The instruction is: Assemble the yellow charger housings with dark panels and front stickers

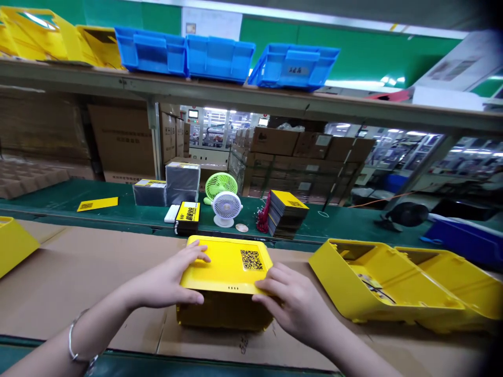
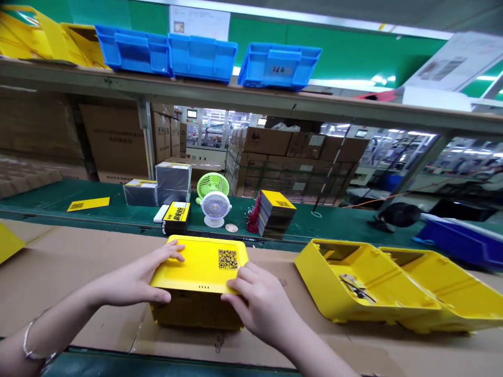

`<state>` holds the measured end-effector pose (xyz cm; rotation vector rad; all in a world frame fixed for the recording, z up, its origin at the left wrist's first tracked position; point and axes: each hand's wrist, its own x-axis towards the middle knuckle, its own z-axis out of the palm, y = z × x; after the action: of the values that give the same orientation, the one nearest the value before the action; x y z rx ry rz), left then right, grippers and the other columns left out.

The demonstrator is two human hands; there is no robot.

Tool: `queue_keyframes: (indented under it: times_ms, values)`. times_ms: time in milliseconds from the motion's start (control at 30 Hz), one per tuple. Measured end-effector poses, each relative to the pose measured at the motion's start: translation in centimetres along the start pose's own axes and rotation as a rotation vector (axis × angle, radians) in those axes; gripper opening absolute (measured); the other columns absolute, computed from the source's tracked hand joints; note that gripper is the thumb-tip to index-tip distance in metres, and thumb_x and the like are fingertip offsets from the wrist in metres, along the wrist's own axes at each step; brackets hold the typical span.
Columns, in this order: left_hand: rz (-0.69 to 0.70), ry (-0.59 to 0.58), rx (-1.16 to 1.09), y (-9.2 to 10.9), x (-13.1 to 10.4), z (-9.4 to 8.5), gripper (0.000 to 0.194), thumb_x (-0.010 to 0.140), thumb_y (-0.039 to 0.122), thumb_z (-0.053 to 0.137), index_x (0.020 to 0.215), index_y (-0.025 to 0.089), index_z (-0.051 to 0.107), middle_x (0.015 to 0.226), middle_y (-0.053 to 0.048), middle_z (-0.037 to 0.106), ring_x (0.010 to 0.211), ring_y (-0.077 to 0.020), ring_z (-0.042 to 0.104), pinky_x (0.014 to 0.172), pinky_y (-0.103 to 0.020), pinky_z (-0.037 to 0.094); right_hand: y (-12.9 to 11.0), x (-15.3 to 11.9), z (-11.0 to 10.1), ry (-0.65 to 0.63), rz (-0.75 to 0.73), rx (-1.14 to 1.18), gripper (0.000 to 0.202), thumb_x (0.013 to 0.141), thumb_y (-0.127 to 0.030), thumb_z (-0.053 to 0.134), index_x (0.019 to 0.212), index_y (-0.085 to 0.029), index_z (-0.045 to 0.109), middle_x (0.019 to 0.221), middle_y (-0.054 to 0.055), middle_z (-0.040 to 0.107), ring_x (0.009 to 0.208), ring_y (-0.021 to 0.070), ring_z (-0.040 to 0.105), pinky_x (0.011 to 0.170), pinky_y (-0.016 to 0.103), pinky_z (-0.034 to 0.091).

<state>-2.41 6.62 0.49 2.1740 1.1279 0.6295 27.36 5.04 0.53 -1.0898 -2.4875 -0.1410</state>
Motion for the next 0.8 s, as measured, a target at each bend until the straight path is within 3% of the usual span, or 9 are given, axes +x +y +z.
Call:
queue_keyframes:
  times_ms: [67,133,200,267,367,500,600,700,800]
  values:
    - [-0.037,0.023,-0.053,-0.2,1.2,0.3,0.07,0.062,0.039,0.068,0.126,0.028,0.043,0.146,-0.007,0.024,0.135,-0.029,0.012,0.108,-0.049,0.016,0.5,1.0,-0.2,-0.022,0.123,0.114,0.024,0.078,-0.041,0.058,0.095,-0.025,0.063,0.095,0.006,0.061,0.094,0.0213,0.052,0.083,0.035,0.042]
    - [-0.099,0.112,-0.046,-0.4,2.8,0.8,0.078,0.06,0.046,0.069,0.129,0.027,0.039,0.147,-0.009,0.02,0.136,-0.0298,0.01,0.108,-0.049,0.013,1.7,2.3,0.0,-0.022,0.268,0.203,0.054,0.067,-0.049,0.066,0.115,-0.027,0.055,0.121,0.007,0.051,0.114,0.0248,0.043,0.097,0.041,0.035]
    - [-0.164,0.196,-0.022,-0.6,4.3,1.3,0.081,0.058,0.048,0.069,0.129,0.026,0.038,0.144,-0.011,0.026,0.133,-0.0304,0.019,0.107,-0.048,0.018,3.1,3.5,0.6,-0.075,0.402,0.284,0.083,0.057,-0.053,0.07,0.13,-0.026,0.04,0.137,0.009,0.035,0.125,0.0277,0.033,0.103,0.045,0.028]
    - [-0.198,0.26,-0.007,-0.8,5.4,1.5,0.078,0.056,0.049,0.07,0.125,0.026,0.042,0.134,-0.011,0.039,0.125,-0.0299,0.033,0.103,-0.045,0.028,4.4,4.4,1.4,-0.163,0.499,0.377,0.096,0.053,-0.054,0.072,0.135,-0.023,0.032,0.14,0.011,0.03,0.126,0.0296,0.031,0.102,0.047,0.028]
    - [-0.203,0.324,0.007,-1.4,6.5,1.4,0.062,0.057,0.048,0.069,0.112,0.026,0.05,0.119,-0.008,0.051,0.111,-0.0271,0.046,0.093,-0.039,0.038,5.5,5.1,2.4,-0.223,0.56,0.53,0.09,0.055,-0.051,0.072,0.132,-0.024,0.036,0.134,0.011,0.039,0.12,0.0287,0.041,0.098,0.044,0.035]
    - [-0.19,0.361,-0.006,-2.9,8.4,0.8,0.039,0.066,0.049,0.062,0.095,0.023,0.056,0.094,-0.003,0.063,0.088,-0.021,0.058,0.076,-0.031,0.044,5.7,5.2,3.5,-0.125,0.606,0.686,0.061,0.066,-0.049,0.065,0.121,-0.026,0.048,0.122,0.006,0.05,0.108,0.0222,0.051,0.09,0.034,0.043]
    - [-0.202,0.34,-0.045,-4.9,10.8,0.3,0.037,0.075,0.053,0.049,0.086,0.019,0.059,0.076,-0.002,0.066,0.073,-0.0177,0.061,0.066,-0.027,0.045,5.9,5.2,4.1,-0.056,0.618,0.713,0.046,0.075,-0.047,0.057,0.115,-0.025,0.053,0.116,0.004,0.053,0.105,0.0197,0.052,0.089,0.032,0.043]
    - [-0.24,0.368,-0.055,-7.5,13.2,-0.5,0.045,0.084,0.05,0.032,0.092,0.015,0.059,0.088,-0.007,0.068,0.082,-0.0174,0.062,0.072,-0.027,0.046,6.2,5.2,4.5,-0.04,0.632,0.724,0.038,0.081,-0.044,0.05,0.113,-0.026,0.055,0.115,0.004,0.053,0.107,0.0197,0.051,0.09,0.033,0.043]
    - [-0.3,0.451,0.011,-10.4,14.5,-1.1,0.043,0.082,0.045,0.042,0.109,0.014,0.054,0.116,-0.012,0.06,0.107,-0.0223,0.054,0.088,-0.031,0.04,6.5,5.2,4.8,-0.041,0.641,0.727,0.035,0.084,-0.043,0.044,0.113,-0.026,0.054,0.114,0.004,0.054,0.107,0.0196,0.051,0.091,0.034,0.042]
